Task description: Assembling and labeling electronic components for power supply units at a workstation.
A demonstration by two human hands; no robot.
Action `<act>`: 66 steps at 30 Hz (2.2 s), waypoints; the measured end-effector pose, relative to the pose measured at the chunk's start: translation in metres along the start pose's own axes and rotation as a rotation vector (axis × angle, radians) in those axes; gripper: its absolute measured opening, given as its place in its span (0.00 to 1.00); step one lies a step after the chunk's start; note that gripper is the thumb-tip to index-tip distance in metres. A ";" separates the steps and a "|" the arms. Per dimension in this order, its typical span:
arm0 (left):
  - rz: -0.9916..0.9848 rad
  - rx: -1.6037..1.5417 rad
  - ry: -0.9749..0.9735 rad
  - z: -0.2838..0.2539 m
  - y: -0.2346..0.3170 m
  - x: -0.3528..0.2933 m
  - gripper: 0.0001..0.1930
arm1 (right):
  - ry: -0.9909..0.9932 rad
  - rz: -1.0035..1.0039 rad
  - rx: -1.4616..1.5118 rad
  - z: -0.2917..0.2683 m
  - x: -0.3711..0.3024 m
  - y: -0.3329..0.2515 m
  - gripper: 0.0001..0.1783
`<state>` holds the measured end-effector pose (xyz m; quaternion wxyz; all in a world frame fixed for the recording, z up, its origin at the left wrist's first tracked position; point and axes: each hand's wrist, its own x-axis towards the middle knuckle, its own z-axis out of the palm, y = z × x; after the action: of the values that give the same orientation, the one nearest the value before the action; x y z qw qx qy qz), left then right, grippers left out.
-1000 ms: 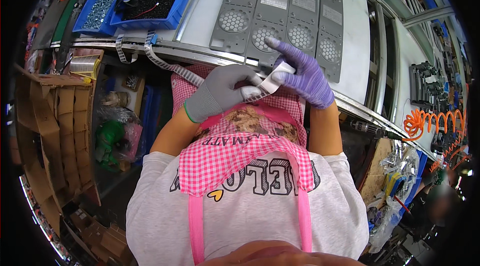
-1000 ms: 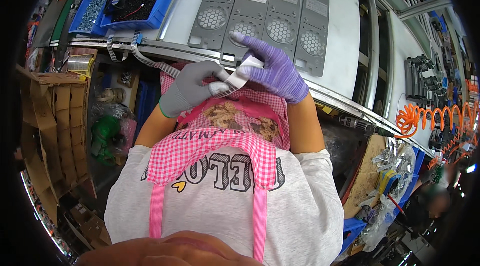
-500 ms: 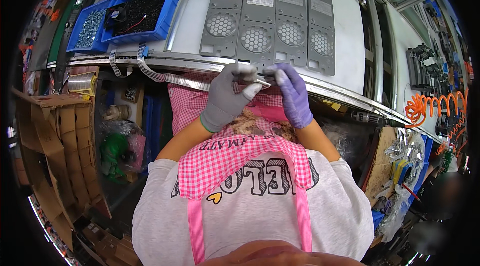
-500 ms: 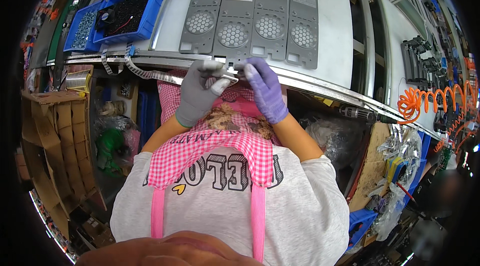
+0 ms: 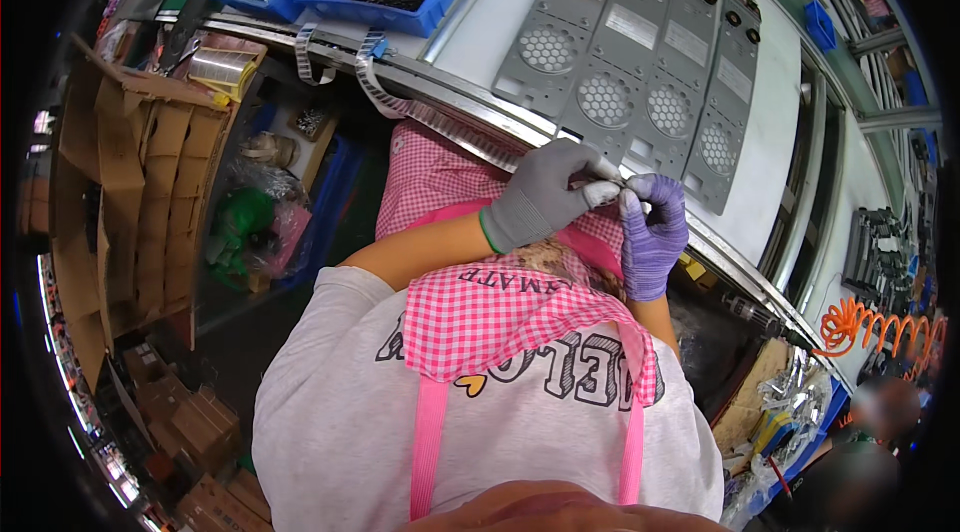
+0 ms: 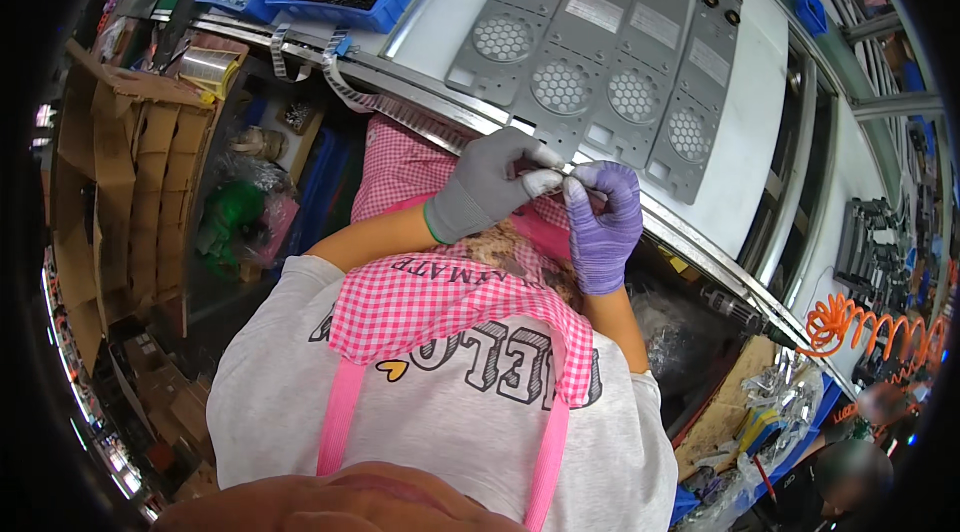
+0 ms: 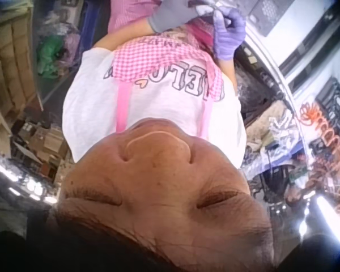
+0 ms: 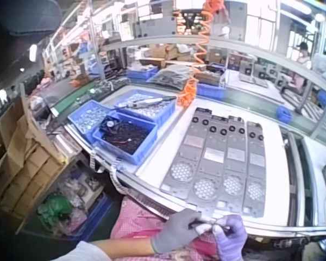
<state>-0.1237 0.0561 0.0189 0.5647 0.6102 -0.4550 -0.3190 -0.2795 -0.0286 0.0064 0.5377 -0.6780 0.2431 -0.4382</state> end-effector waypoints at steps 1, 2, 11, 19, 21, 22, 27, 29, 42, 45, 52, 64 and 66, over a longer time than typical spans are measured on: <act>0.062 0.076 -0.001 -0.001 0.001 0.002 0.12 | -0.003 -0.038 0.007 0.001 0.002 -0.002 0.11; 0.068 0.060 -0.022 -0.003 0.000 0.001 0.12 | -0.002 -0.076 0.009 0.000 0.004 -0.003 0.11; 0.328 0.338 -0.240 0.003 0.002 0.021 0.12 | 0.246 0.229 -0.302 -0.123 0.042 0.009 0.10; 0.594 0.498 -0.520 0.052 0.007 0.062 0.15 | 0.015 0.098 -0.749 -0.126 0.070 0.029 0.13; 0.618 0.577 -0.549 0.060 0.000 0.067 0.15 | 0.028 0.144 -0.754 -0.122 0.074 0.037 0.12; 0.656 0.670 -0.532 0.064 -0.007 0.068 0.15 | 0.029 0.145 -0.751 -0.122 0.077 0.041 0.12; 0.648 0.822 -0.578 0.067 -0.015 0.070 0.19 | -0.061 0.178 -0.974 -0.117 0.083 0.046 0.14; 0.618 0.853 -0.612 0.067 -0.012 0.071 0.19 | -0.043 0.171 -1.009 -0.116 0.084 0.046 0.15; 0.597 0.783 -0.561 0.069 -0.013 0.070 0.13 | -0.036 0.184 -1.097 -0.109 0.086 0.044 0.15; 0.629 0.774 -0.533 0.069 -0.014 0.070 0.13 | -0.033 0.182 -1.108 -0.108 0.086 0.044 0.15; 0.606 0.765 -0.544 0.069 -0.014 0.069 0.13 | -0.056 0.190 -1.183 -0.104 0.088 0.036 0.16; 0.437 0.568 -0.498 0.064 -0.017 0.073 0.11 | 0.150 0.106 -1.164 -0.111 0.072 0.023 0.16; 0.268 0.378 -0.496 0.060 -0.014 0.072 0.12 | 0.122 0.040 -1.012 -0.107 0.058 0.018 0.17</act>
<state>-0.1478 -0.0347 0.0050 0.3506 0.5426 -0.7057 -0.2909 -0.3394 -0.1356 0.0133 0.1350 -0.8219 0.4690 -0.2939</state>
